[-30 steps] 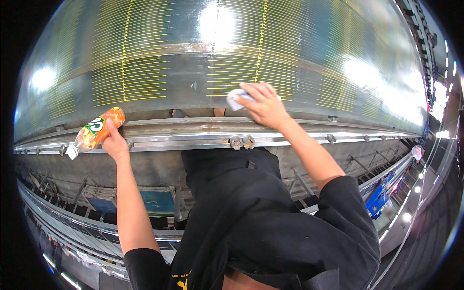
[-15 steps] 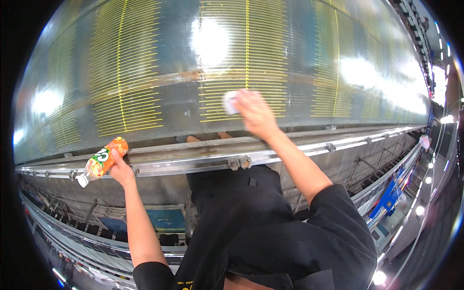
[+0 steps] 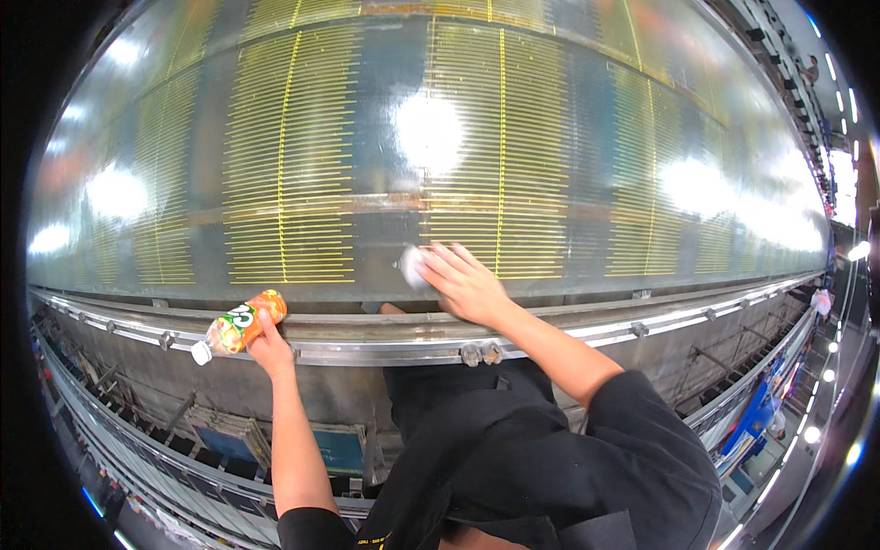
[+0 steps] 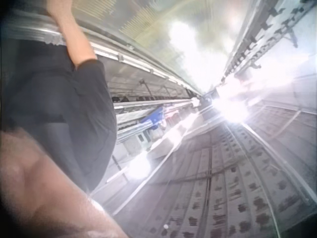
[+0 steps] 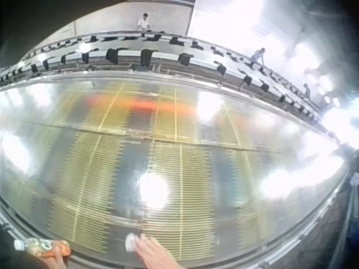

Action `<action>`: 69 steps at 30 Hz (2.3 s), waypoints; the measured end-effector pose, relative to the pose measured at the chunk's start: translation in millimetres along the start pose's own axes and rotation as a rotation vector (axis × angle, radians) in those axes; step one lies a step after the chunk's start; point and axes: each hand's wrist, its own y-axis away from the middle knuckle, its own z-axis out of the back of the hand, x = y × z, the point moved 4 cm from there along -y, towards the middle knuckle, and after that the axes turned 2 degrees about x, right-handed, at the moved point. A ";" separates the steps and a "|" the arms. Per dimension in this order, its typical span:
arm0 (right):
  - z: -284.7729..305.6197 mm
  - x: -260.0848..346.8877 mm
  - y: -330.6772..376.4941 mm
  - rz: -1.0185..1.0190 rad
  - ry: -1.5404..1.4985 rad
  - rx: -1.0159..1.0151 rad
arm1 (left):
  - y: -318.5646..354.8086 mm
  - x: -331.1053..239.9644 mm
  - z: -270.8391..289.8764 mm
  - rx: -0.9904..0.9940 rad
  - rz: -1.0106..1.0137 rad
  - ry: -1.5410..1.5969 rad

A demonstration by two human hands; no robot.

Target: The person wipes a large glass surface with a cloth while holding a spray bottle. They repeatedly spray and wipe the same area in a repetitive motion.

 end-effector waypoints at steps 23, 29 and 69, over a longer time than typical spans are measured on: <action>101.0 -301.0 -71.7 -0.885 0.411 -0.546 | 4.0 -12.6 2.3 0.057 -0.089 0.132; 39.5 -246.7 -184.5 -0.781 0.583 -0.404 | 1.1 -39.7 -20.2 0.095 -0.067 0.089; 126.5 -323.8 -121.8 -0.919 0.571 -0.511 | -2.6 -28.0 -7.0 0.078 -0.038 0.090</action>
